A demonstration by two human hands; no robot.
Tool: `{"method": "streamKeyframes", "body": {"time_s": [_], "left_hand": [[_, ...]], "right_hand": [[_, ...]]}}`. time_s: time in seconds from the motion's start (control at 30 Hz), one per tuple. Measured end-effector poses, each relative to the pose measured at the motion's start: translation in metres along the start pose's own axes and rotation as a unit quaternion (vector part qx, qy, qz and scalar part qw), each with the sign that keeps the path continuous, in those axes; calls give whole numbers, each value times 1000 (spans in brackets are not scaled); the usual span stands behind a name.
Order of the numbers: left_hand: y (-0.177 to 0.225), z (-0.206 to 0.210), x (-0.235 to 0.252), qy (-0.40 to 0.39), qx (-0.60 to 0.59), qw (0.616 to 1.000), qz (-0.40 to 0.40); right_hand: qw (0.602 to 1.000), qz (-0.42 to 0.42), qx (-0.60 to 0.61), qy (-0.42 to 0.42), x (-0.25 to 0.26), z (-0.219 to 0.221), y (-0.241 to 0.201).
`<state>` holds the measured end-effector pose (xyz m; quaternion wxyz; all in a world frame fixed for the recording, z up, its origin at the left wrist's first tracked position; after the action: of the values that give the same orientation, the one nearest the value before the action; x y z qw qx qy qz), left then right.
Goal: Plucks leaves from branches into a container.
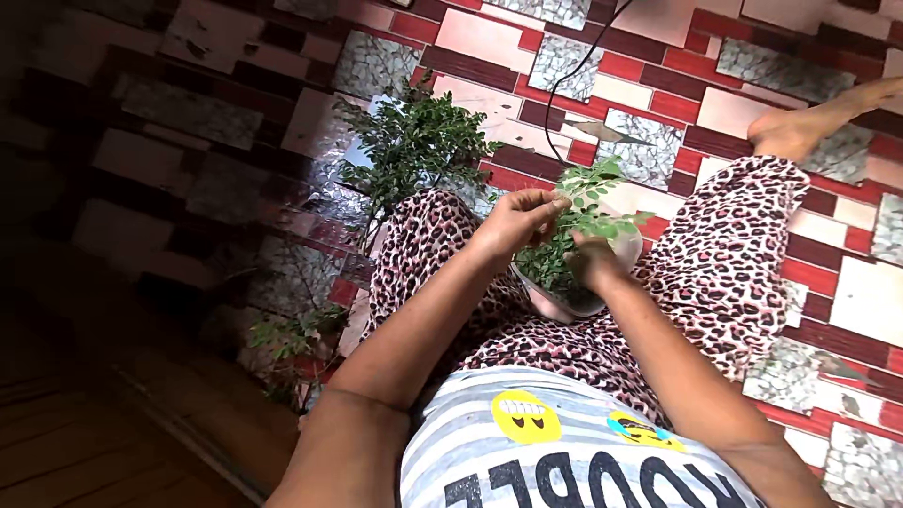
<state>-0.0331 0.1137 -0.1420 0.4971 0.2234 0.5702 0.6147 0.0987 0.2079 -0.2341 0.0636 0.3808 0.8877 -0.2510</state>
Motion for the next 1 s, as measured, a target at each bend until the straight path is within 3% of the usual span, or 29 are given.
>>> {"method": "streamKeyframes", "body": {"time_s": [0.13, 0.27, 0.33, 0.47, 0.57, 0.63, 0.7, 0.8, 0.87, 0.93, 1.0], "left_hand": [[13, 3, 4, 3, 2, 1000, 31], [9, 2, 9, 22, -46, 997, 61], [4, 1, 10, 29, -65, 995, 68], [-16, -2, 12, 37, -85, 995, 47], [-34, -1, 10, 41, -88, 995, 16], [-46, -3, 15, 37, -92, 995, -4], [-54, -3, 20, 32, -91, 995, -19], [-56, 5, 16, 4, -54, 998, -37], [-59, 11, 14, -17, -34, 998, -42], [-62, 14, 14, -28, -39, 998, -42], [-64, 14, 15, -30, -47, 997, -47]], "right_hand": [[999, -38, 25, 14, 0, 5, 4], [995, -83, 40, -26, -21, 4, -5], [996, -71, 54, -14, -26, -3, -9], [999, 44, 27, 8, -31, -16, -5], [998, -14, 35, 46, -36, -21, -18], [990, -25, 113, 77, -39, -26, -21], [970, 36, 224, 84, -40, -28, -13], [907, 82, 390, 133, -46, -31, -1], [796, 56, 585, 144, -47, -25, 3], [694, 35, 712, 97, -47, -23, 0], [637, 34, 767, 64, -50, -28, -4]]}}
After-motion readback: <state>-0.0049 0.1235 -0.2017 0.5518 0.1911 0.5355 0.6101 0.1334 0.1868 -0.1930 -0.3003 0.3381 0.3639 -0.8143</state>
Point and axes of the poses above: each hand's wrist, its own x-axis towards the middle knuckle, its own z-axis out of the palm, y = z × x, the point moved 9 cm from there along x, towards the middle knuckle, and after that the axes turned 7 degrees about y, right-handed, at the moved point
